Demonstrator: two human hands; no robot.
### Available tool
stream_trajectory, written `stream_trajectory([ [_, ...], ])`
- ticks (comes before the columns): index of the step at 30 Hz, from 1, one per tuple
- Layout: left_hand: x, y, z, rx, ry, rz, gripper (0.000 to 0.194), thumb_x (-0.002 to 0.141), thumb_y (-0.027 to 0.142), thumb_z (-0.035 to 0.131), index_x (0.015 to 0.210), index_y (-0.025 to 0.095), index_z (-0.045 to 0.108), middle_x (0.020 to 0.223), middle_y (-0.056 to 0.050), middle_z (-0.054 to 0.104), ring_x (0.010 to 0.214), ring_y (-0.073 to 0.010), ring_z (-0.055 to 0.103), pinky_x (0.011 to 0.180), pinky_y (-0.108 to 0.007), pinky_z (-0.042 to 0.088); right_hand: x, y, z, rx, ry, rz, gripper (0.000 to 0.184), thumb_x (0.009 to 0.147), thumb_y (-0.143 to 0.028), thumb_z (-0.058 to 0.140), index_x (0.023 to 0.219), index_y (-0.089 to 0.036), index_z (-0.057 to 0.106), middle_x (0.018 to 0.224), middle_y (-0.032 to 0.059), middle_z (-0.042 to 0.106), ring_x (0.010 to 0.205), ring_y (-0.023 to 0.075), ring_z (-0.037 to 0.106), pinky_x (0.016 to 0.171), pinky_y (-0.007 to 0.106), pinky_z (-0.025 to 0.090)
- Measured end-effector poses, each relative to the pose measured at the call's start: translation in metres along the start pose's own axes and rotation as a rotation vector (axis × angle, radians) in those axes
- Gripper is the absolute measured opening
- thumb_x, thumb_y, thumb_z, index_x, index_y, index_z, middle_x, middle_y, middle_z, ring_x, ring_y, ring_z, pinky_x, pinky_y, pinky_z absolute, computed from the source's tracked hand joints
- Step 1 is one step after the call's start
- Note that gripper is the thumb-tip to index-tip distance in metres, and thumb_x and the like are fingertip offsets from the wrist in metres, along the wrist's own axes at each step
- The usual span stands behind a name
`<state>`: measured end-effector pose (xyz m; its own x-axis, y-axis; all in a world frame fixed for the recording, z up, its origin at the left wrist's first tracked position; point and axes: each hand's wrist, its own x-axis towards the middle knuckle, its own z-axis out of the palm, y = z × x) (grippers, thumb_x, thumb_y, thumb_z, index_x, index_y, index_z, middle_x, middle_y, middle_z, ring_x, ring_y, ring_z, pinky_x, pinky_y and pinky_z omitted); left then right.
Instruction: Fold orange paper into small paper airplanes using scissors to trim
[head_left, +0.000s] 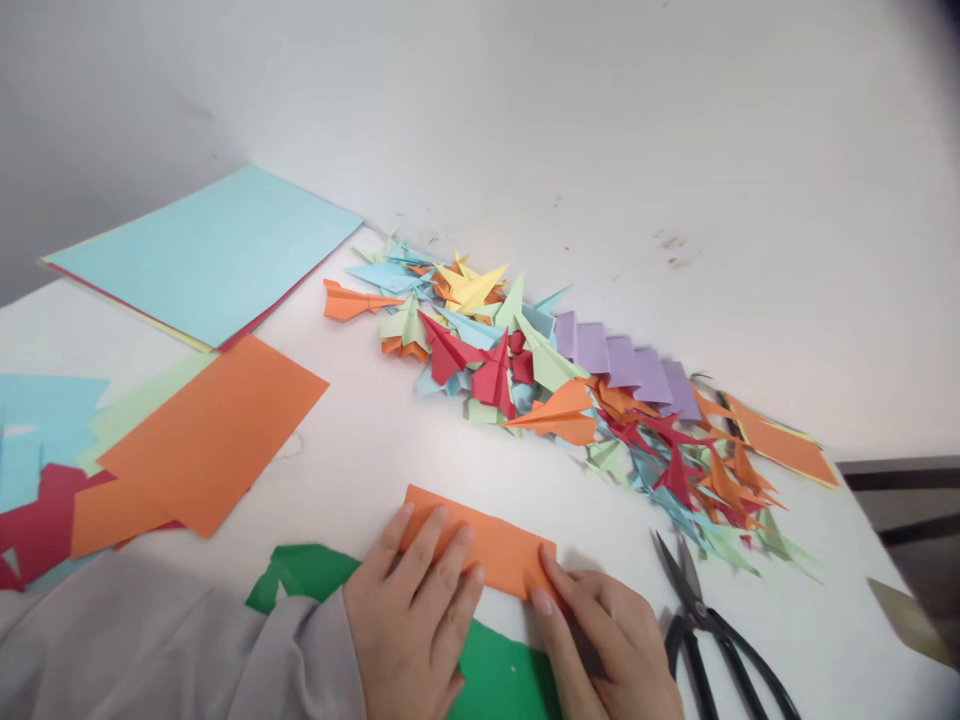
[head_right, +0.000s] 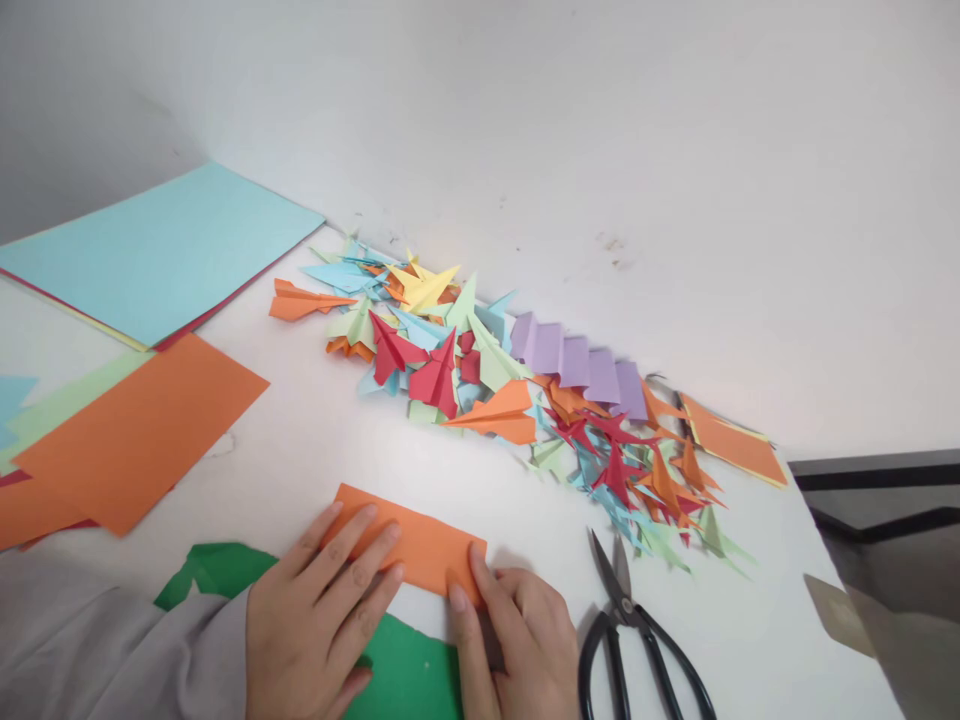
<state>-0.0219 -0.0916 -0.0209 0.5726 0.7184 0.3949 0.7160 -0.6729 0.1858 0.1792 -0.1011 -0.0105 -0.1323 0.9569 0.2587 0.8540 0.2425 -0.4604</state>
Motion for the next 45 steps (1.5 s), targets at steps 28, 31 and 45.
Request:
stream_trajectory([
  [28,-0.001,0.004,0.004,0.002,0.046,-0.052,0.037,0.079,0.035,0.05,0.109,0.015,0.058,0.126,-0.007,0.053,0.124,-0.0276,0.037,0.103,-0.046,0.029,-0.002,0.0,0.003,0.016,0.011,0.026,0.038,0.081,-0.027,0.057,0.119,-0.022,0.054,0.089,0.0074,0.056,0.086,0.0218,0.053,0.075,0.037,0.047],
  [31,-0.001,0.003,0.004,0.001,0.046,-0.043,0.038,0.078,0.033,0.051,0.11,0.014,0.057,0.126,-0.008,0.053,0.124,-0.0287,0.037,0.102,-0.047,0.03,-0.002,0.0,0.002,0.025,0.016,0.035,0.038,0.08,-0.029,0.057,0.117,-0.022,0.056,0.088,0.0073,0.056,0.085,0.0219,0.053,0.074,0.037,0.047],
  [45,0.0,0.002,0.013,-0.074,0.181,-0.048,0.033,0.077,0.027,0.046,0.102,0.012,0.06,0.12,-0.011,0.056,0.123,-0.0314,0.036,0.101,-0.053,0.031,-0.001,-0.001,0.003,-0.006,0.035,0.031,0.035,0.08,-0.031,0.057,0.114,-0.022,0.057,0.087,0.0072,0.057,0.085,0.0223,0.054,0.071,0.037,0.047],
])
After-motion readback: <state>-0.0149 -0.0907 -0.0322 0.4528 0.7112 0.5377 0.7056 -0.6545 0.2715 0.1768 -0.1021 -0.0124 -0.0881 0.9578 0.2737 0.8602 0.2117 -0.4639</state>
